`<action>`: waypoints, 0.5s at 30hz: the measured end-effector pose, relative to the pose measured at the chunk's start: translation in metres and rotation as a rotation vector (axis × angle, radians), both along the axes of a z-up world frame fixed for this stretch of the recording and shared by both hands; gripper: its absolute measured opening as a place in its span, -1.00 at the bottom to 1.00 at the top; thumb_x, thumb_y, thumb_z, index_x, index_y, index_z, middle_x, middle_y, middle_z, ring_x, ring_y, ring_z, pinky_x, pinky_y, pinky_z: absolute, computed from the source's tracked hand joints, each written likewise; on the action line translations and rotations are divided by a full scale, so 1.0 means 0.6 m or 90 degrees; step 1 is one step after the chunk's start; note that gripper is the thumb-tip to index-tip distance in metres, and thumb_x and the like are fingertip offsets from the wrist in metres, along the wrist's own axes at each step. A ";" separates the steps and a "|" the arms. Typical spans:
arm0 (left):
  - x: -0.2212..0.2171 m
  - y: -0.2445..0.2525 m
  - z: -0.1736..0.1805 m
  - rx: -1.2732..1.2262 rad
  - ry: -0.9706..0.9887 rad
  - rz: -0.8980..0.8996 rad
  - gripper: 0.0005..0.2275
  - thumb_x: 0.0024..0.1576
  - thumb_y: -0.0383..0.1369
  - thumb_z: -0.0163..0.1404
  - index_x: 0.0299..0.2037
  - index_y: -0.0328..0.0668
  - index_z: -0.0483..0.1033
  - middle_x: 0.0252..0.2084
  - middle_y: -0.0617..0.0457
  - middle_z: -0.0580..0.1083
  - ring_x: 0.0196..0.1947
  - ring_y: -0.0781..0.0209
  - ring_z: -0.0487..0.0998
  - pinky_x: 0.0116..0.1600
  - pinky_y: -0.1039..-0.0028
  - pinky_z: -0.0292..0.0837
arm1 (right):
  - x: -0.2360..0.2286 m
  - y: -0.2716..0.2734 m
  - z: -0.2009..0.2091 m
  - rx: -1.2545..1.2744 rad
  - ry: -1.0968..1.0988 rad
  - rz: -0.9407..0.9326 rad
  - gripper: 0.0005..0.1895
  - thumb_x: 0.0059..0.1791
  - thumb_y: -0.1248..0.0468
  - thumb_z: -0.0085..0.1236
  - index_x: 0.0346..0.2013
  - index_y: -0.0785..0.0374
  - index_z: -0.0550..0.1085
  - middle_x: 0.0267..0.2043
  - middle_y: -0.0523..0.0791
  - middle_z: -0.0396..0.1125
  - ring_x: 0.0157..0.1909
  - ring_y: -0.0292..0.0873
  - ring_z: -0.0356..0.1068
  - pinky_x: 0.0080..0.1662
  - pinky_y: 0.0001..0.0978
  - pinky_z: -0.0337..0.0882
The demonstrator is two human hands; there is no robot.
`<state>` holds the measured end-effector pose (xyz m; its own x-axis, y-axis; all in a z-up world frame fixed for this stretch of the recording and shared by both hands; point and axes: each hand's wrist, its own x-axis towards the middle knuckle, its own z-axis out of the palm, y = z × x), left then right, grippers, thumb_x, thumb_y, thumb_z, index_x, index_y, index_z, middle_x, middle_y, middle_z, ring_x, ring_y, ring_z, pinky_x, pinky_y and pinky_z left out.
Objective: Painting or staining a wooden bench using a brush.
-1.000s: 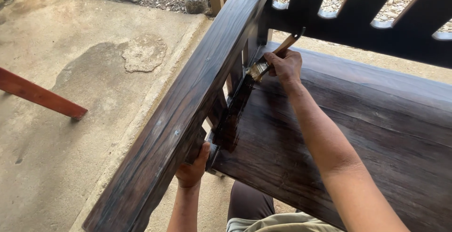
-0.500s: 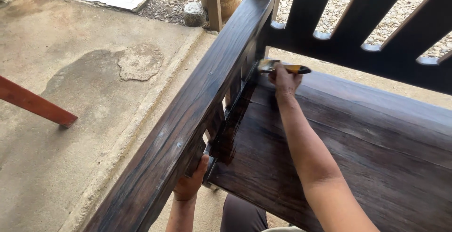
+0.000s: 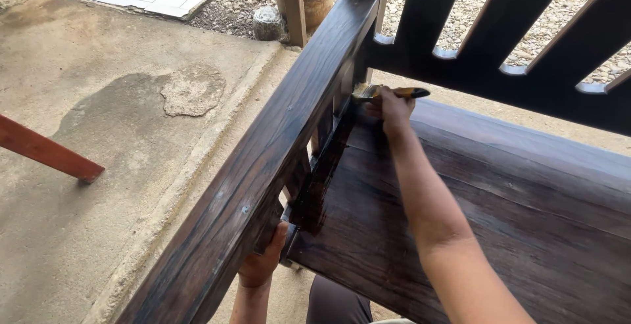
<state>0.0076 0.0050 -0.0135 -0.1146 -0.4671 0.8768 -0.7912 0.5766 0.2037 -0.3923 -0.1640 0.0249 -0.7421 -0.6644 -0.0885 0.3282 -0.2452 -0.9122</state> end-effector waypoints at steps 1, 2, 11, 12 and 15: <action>0.003 0.001 -0.007 0.003 0.000 0.001 -0.55 0.13 -0.03 0.16 -0.04 -0.31 0.55 -0.10 -0.17 0.55 -0.23 -0.02 0.62 -0.25 0.32 0.52 | -0.012 0.007 0.002 0.003 0.000 0.001 -0.80 0.00 0.31 0.20 -0.27 0.43 0.43 -0.49 0.04 0.43 -0.58 -0.03 0.51 -0.52 -0.20 0.61; 0.004 -0.001 -0.013 0.014 0.013 -0.003 -0.57 0.13 -0.03 0.17 -0.07 -0.29 0.55 -0.15 -0.14 0.55 -0.26 0.00 0.61 -0.27 0.34 0.50 | -0.027 0.013 0.007 0.069 0.005 0.085 -0.83 -0.01 0.33 0.20 -0.26 0.44 0.47 -0.47 0.03 0.45 -0.56 -0.05 0.51 -0.50 -0.24 0.61; 0.008 -0.008 -0.033 0.209 0.168 -0.125 -0.66 0.11 -0.03 0.21 -0.22 -0.15 0.59 -0.35 0.12 0.58 -0.43 0.26 0.61 -0.40 0.49 0.46 | -0.016 0.005 -0.018 0.063 -0.044 -0.001 -0.82 0.00 0.31 0.20 -0.21 0.36 0.43 -0.44 0.00 0.46 -0.52 -0.10 0.53 -0.48 -0.23 0.63; 0.009 -0.011 -0.041 0.259 0.208 -0.152 -0.69 0.10 -0.03 0.22 -0.27 -0.11 0.61 -0.39 0.16 0.59 -0.46 0.29 0.63 -0.42 0.51 0.48 | -0.018 0.010 -0.019 0.047 -0.026 0.008 -0.76 -0.02 0.34 0.24 -0.18 0.32 0.35 -0.41 -0.04 0.45 -0.49 -0.14 0.55 -0.46 -0.22 0.67; 0.006 -0.007 -0.023 0.183 0.147 -0.122 -0.65 0.11 -0.04 0.20 -0.19 -0.18 0.58 -0.31 0.12 0.58 -0.39 0.25 0.62 -0.36 0.50 0.50 | -0.026 0.054 0.058 0.177 0.390 0.138 -0.77 0.03 0.27 0.28 -0.17 0.39 0.48 -0.39 -0.01 0.48 -0.50 -0.18 0.52 -0.49 -0.35 0.58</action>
